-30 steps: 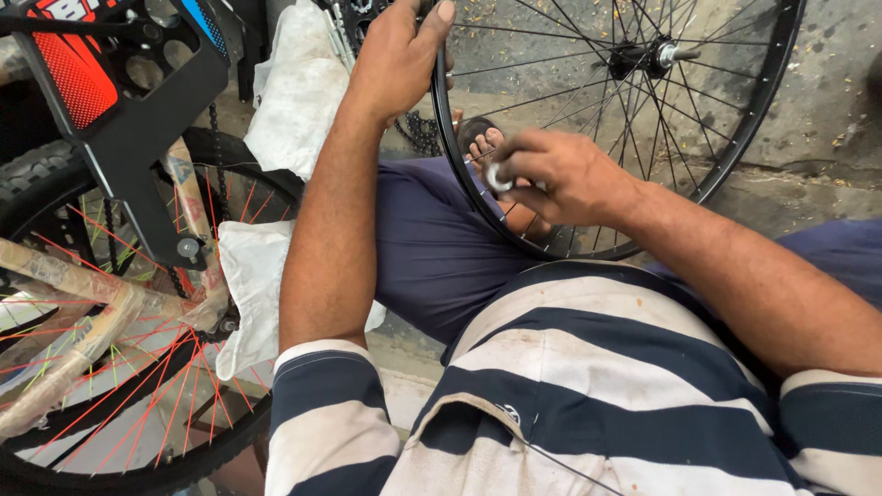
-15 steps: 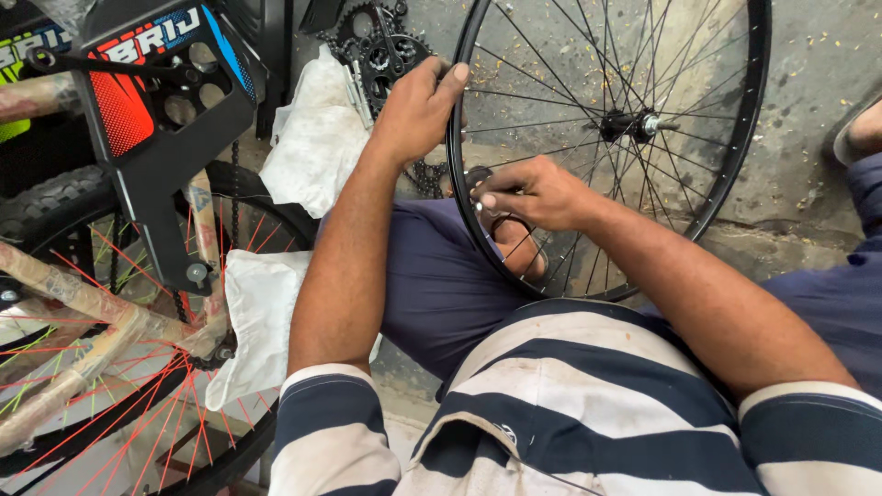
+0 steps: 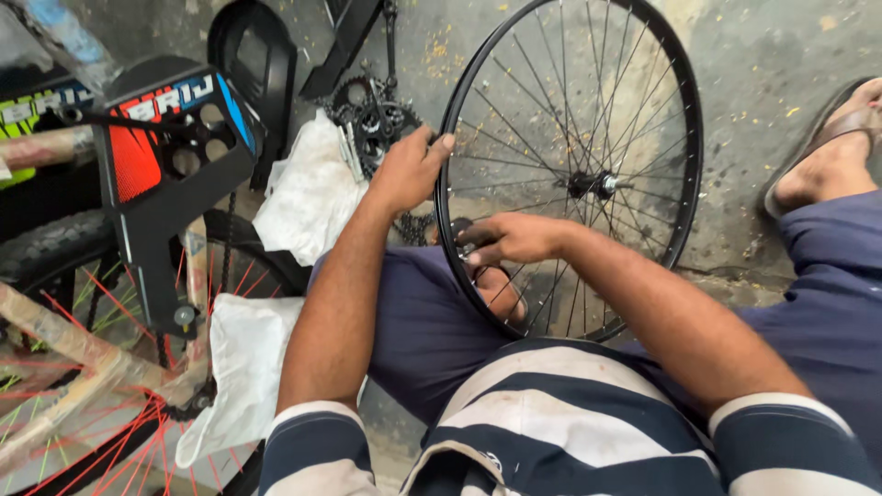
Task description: The person sits on the ground and uses a spoke wrench to tighten and loosen the nipples on a bicycle wheel rim. They rotate the wheel periodically to access different spokes and continue adjusting tension throughout the clip.
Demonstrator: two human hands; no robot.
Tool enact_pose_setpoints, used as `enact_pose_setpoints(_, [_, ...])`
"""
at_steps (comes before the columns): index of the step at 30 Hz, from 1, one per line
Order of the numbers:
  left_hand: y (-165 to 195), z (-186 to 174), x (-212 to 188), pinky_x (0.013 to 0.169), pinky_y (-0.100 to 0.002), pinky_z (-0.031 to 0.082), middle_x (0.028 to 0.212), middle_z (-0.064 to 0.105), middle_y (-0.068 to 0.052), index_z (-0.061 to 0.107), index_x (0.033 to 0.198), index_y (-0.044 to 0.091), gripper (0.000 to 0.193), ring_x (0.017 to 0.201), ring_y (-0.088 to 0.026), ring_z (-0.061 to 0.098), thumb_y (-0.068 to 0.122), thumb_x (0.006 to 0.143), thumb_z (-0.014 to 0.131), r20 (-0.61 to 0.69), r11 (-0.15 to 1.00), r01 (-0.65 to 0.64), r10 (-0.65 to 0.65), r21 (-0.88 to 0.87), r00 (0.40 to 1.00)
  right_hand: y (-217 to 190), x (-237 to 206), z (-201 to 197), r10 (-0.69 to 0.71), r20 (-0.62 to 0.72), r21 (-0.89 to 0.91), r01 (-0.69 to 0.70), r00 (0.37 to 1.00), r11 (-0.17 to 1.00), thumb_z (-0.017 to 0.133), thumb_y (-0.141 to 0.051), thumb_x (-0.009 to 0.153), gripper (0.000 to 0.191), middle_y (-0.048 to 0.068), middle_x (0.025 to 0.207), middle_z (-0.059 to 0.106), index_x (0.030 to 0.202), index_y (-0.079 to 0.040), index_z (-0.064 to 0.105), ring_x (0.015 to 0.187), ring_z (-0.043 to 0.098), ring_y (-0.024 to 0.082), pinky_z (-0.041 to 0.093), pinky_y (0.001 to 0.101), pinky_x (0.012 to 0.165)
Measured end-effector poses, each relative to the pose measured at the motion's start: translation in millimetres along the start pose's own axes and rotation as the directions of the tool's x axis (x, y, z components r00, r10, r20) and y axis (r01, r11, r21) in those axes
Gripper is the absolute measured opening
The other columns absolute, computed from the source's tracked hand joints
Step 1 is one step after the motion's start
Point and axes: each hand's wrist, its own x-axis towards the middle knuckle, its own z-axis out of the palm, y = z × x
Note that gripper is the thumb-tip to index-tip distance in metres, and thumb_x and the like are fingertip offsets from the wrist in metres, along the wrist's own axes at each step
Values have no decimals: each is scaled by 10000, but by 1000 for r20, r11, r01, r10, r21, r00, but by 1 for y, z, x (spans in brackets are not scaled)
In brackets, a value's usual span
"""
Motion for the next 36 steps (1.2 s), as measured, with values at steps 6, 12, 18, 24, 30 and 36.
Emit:
enact_pose_setpoints(6, [5,-2,-1,832,-539,486,974,683,-307,608,1016,-26,525,994,-501,640,492,1016,525,31,998,52,-53,29,998,-4,-11,39,-366,-367,-586,93,855,805,789,-161,786,338,173,1141,724,1066,-16,668,1039,699,356,532,445,922])
enact_pose_setpoints(12, [3,2,-1,855,-549,480,1026,664,-330,602,1020,-32,550,1036,-520,612,511,1033,517,20,997,56,-57,51,998,-8,-14,14,-36,-203,-184,-2,979,983,818,-188,778,288,123,978,734,994,-65,672,960,710,329,538,445,834])
enact_pose_setpoints(18, [-9,12,-2,843,-560,481,1024,675,-303,604,1021,-7,510,1019,-514,617,492,1052,503,14,994,3,-5,105,1000,4,-19,40,-141,-452,-234,36,880,972,827,-206,788,390,172,867,714,1078,-43,623,819,695,408,540,484,696])
enact_pose_setpoints(24, [-8,9,-10,844,-531,498,1027,703,-286,619,1118,-27,477,1012,-486,651,438,1068,525,7,997,-63,63,48,998,-2,1,40,210,-171,-545,-270,963,793,830,-328,780,455,219,826,699,1128,-87,661,814,675,432,523,527,701])
enact_pose_setpoints(30, [-3,4,-12,824,-500,530,1042,722,-261,656,1165,2,418,1006,-458,685,386,1073,520,-6,988,-154,154,-25,988,14,-4,4,86,17,-20,-86,996,996,825,-302,813,458,150,1038,743,1158,-37,682,974,728,335,539,425,815])
enact_pose_setpoints(36, [-8,9,-7,803,-521,527,1049,707,-273,670,1157,25,410,998,-473,677,389,1087,497,75,992,-111,106,59,992,21,-15,53,-548,-280,-751,176,788,636,791,-128,935,213,118,1072,710,1070,-18,669,946,704,306,539,431,845])
